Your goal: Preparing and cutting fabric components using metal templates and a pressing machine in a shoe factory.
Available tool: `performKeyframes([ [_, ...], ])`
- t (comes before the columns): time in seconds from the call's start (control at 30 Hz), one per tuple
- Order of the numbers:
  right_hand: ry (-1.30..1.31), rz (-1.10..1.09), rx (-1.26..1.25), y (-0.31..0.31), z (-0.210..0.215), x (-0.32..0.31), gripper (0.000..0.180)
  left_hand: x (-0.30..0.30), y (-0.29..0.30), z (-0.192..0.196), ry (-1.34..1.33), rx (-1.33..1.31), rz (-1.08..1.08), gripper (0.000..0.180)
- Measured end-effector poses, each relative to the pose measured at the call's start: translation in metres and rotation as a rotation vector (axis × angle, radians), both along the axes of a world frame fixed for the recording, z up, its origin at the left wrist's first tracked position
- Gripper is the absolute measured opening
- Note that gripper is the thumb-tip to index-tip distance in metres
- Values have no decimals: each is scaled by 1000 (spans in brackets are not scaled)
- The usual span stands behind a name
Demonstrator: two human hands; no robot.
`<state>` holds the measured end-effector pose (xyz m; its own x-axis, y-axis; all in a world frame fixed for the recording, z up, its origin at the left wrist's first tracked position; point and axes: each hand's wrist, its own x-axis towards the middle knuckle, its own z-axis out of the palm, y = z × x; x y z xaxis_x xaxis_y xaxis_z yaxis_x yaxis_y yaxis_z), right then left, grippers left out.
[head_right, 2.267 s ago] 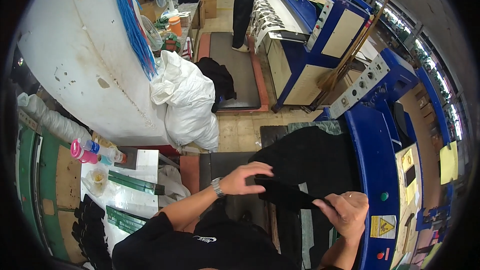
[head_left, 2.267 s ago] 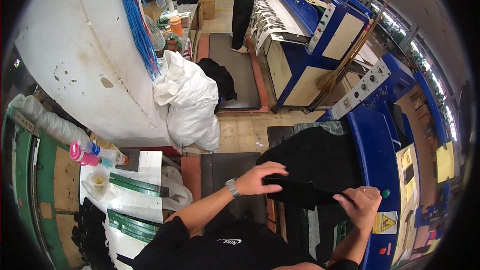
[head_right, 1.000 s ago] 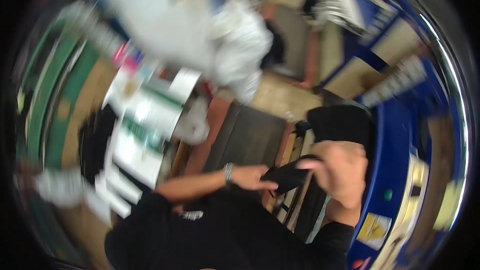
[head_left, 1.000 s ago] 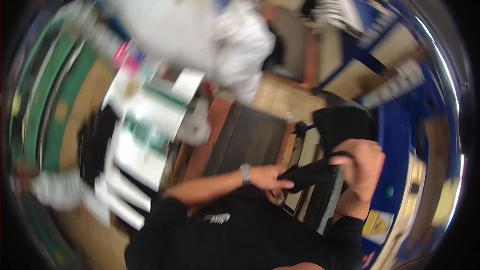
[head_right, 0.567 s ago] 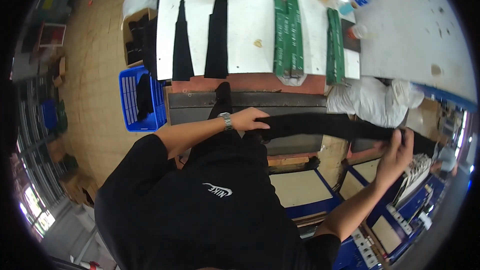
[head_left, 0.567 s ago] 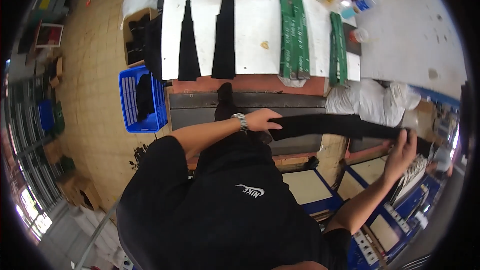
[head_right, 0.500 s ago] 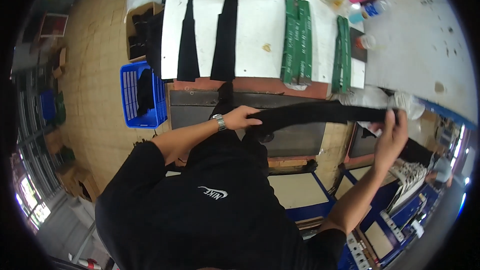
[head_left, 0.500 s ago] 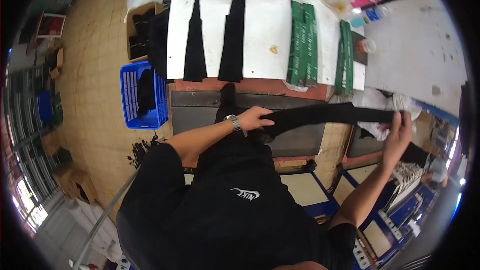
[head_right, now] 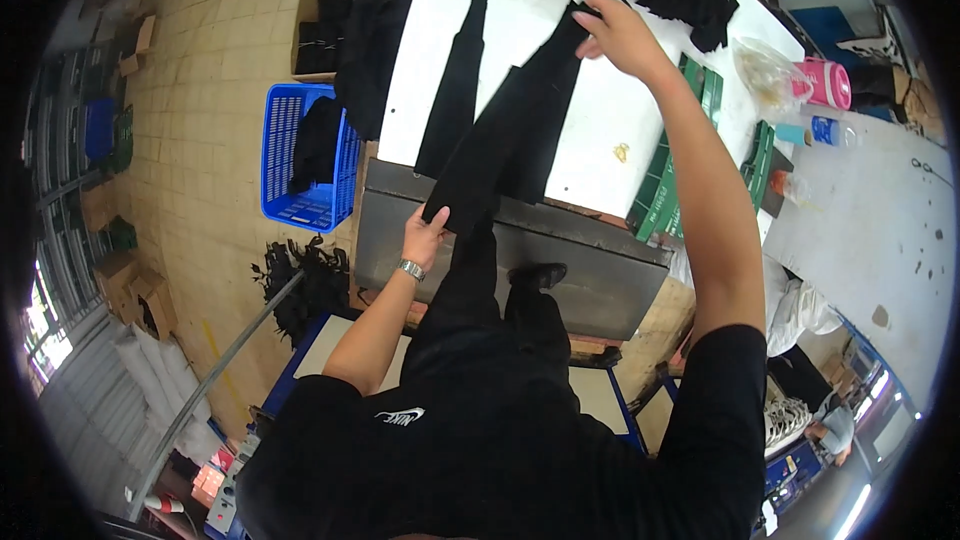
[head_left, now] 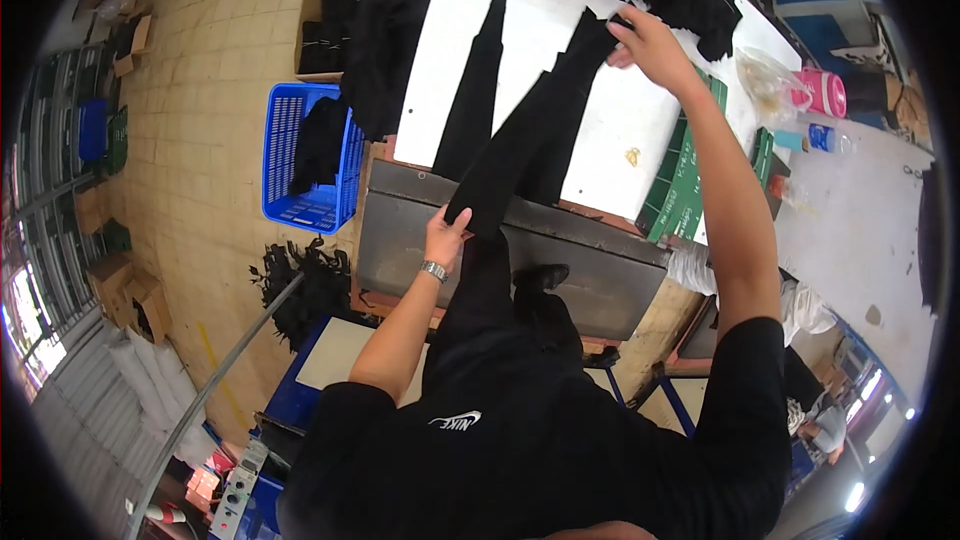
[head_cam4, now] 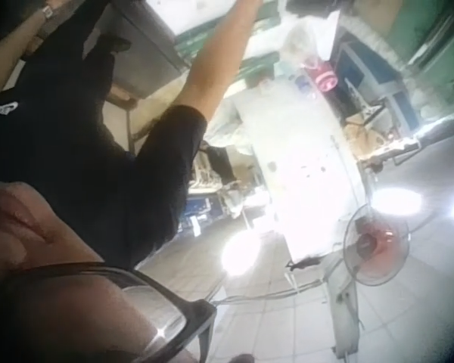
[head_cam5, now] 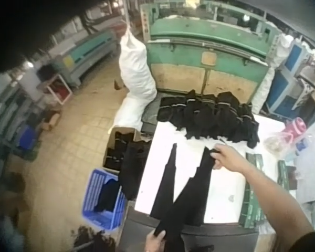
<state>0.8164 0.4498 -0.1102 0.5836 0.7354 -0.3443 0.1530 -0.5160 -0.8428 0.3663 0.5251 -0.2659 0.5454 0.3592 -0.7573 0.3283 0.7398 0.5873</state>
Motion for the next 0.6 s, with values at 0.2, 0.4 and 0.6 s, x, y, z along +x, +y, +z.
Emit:
performKeyframes([
  [0.2,-423,-114,-169,94,-75,23,47,15,47,-31,109,-123,113,38],
  [0.4,-269,409,-420,-15,-123,-163,27,-12,38,-53,370,-210,-152,42],
  [0.6,301,169,-844,-286,-29,-388,42,-2,44,-90,336,-208,-773,15],
])
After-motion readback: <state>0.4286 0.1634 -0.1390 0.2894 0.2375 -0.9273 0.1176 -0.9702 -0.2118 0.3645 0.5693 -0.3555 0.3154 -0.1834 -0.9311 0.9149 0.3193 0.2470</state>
